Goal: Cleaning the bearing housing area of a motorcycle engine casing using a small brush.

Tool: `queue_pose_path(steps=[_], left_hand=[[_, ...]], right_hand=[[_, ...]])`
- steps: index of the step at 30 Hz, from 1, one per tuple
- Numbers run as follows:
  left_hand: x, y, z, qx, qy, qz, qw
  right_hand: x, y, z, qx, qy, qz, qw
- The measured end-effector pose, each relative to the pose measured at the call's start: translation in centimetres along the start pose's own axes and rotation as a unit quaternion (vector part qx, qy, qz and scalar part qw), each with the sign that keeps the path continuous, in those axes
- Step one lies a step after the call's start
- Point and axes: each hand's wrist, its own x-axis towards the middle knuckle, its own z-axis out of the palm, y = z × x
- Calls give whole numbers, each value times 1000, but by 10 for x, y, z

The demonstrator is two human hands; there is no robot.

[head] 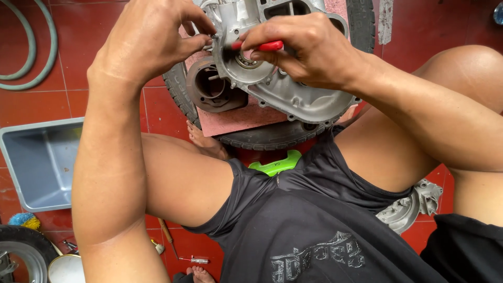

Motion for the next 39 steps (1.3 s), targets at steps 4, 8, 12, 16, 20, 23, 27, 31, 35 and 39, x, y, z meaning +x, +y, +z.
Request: queue_pose_path(steps=[4,8,12,16,20,23,27,31,35,39], left_hand=[[0,-1,2,1,18,36,999],[0,-2,8,-16,9,16,1000],[0,1,8,-12,21,18,1000],[-1,0,12,-4,37,17,999],[-2,4,10,-15,34,16,999],[-1,5,11,-17,34,16,999],[-2,7,4,-85,32,-10,996],[-3,-10,10,-172,66,-105,977],[1,-11,10,-323,87,-9,942],[8,-12,22,-519,71,-123,843]], right_hand=[[-3,-5,-4,-60,20,-35,997],[-5,-11,-6,-37,-14,-20,999],[-4,-4,-10,-98,-14,-44,994],[-14,3,-20,-149,27,-5,988],[3,-16,-20,75,-13,156,985],[-6,1,-11,-33,3,99,995],[-10,3,-11,-132,40,-10,990],[0,-15,-23,-5,0,91,996],[-7,-3,-23,-72,-12,63,995],[-1,-11,-27,-15,-14,38,999]])
